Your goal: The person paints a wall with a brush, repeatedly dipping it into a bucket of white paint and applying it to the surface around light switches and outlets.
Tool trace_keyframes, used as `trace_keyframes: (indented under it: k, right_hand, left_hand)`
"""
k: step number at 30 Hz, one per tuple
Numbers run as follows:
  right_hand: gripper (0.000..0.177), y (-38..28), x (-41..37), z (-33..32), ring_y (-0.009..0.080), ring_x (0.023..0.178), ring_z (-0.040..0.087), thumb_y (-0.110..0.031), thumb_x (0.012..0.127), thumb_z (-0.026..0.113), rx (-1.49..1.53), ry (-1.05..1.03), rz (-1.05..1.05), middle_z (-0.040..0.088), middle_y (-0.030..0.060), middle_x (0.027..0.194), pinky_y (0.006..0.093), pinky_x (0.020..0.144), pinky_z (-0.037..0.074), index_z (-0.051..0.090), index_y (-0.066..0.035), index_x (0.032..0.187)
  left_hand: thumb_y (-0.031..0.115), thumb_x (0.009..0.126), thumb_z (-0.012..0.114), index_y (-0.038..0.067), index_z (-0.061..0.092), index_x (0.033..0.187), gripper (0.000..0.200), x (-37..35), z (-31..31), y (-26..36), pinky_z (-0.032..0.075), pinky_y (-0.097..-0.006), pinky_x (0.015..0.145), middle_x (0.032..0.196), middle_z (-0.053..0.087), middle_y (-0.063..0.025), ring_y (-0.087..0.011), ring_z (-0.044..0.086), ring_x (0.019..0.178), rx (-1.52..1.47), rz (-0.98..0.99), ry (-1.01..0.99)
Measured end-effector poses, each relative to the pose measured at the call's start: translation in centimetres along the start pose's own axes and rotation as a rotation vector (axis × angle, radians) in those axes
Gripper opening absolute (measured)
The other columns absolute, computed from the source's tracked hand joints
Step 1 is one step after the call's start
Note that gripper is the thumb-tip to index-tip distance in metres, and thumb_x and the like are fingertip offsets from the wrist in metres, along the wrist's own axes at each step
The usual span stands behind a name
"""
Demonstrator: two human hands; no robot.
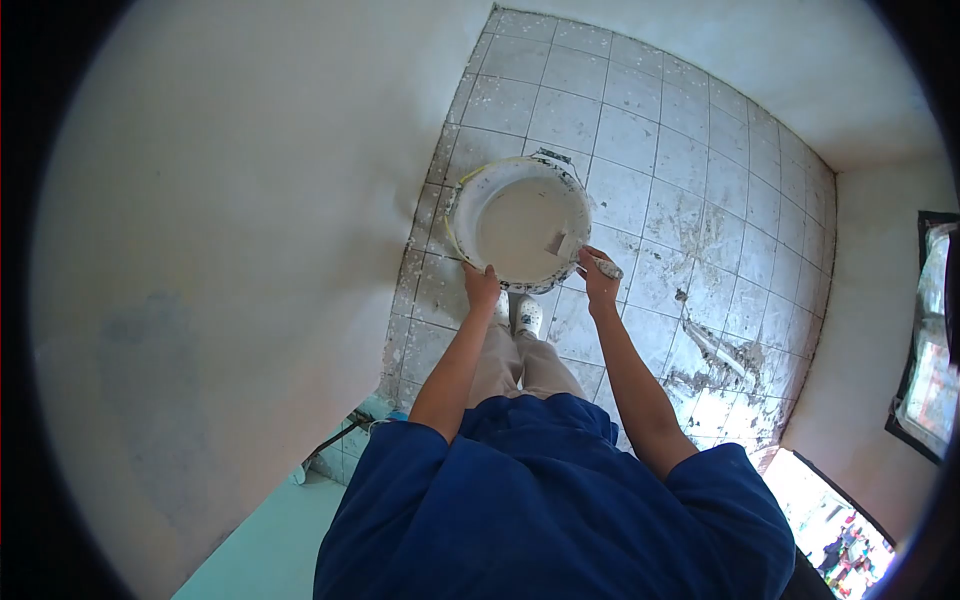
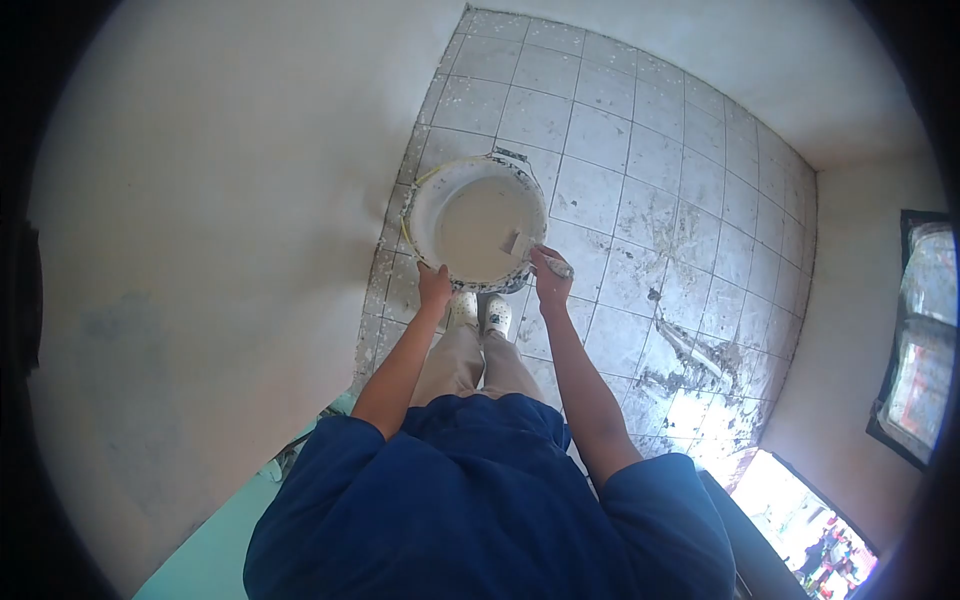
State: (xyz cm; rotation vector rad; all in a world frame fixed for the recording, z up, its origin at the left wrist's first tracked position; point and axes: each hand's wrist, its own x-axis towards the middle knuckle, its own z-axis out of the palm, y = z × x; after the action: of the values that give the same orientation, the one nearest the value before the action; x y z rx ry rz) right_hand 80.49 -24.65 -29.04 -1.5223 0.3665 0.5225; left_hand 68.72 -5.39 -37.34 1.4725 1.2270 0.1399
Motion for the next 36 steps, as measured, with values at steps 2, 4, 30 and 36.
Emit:
trace_keyframes:
  k: [2, 4, 30, 36]
  right_hand:
    - [0.029, 1.3, 0.3, -0.2, 0.0146, 0.09, 0.06, -0.023, 0.083, 0.069, -0.034, 0.005, 0.005, 0.065, 0.0045, 0.096, 0.0299, 0.08, 0.05, 0.063, -0.006, 0.106]
    - [0.028, 1.3, 0.9, -0.1, 0.0139, 0.089, 0.06, -0.022, 0.083, 0.068, -0.072, 0.007, -0.003, 0.065, 0.0041, 0.095, 0.0297, 0.079, 0.05, 0.063, -0.006, 0.105]
    - [0.025, -4.4, 15.0, 6.0, 0.0109, 0.076, 0.059, -0.023, 0.078, 0.072, -0.086, 0.242, -0.164, 0.066, 0.0026, 0.084, 0.0253, 0.071, 0.047, 0.07, -0.007, 0.096]
    - [0.025, -5.3, 13.5, 6.9, 0.0122, 0.084, 0.059, -0.021, 0.08, 0.071, -0.131, 0.252, -0.133, 0.066, 0.0033, 0.089, 0.0253, 0.077, 0.047, 0.068, -0.006, 0.099]
  left_hand:
    - [0.008, 0.08, 0.06, -0.01, 0.022, 0.134, 0.068, -0.7, -0.2, -0.2, 0.035, -0.041, 0.101, 0.129, 0.042, -0.0311, -0.0416, 0.043, 0.119, 0.014, 0.051, 0.03]
    - [0.004, 0.078, 0.062, -0.008, 0.025, 0.133, 0.067, -1.0, 0.2, 0.6, 0.034, -0.0413, 0.101, 0.128, 0.043, -0.0298, -0.0415, 0.043, 0.12, 0.069, 0.108, 0.084]
    - [-0.005, 0.078, 0.06, 0.008, 0.024, 0.126, 0.061, 9.8, 8.0, 15.2, 0.061, -0.0433, 0.067, 0.125, 0.039, -0.0201, -0.0362, 0.055, 0.102, -0.184, -0.175, -0.222]
    - [-0.006, 0.078, 0.057, 0.008, 0.019, 0.121, 0.059, 11.7, 7.8, 14.9, 0.06, -0.0446, 0.068, 0.125, 0.034, -0.0209, -0.0367, 0.053, 0.105, -0.265, -0.26, -0.466]
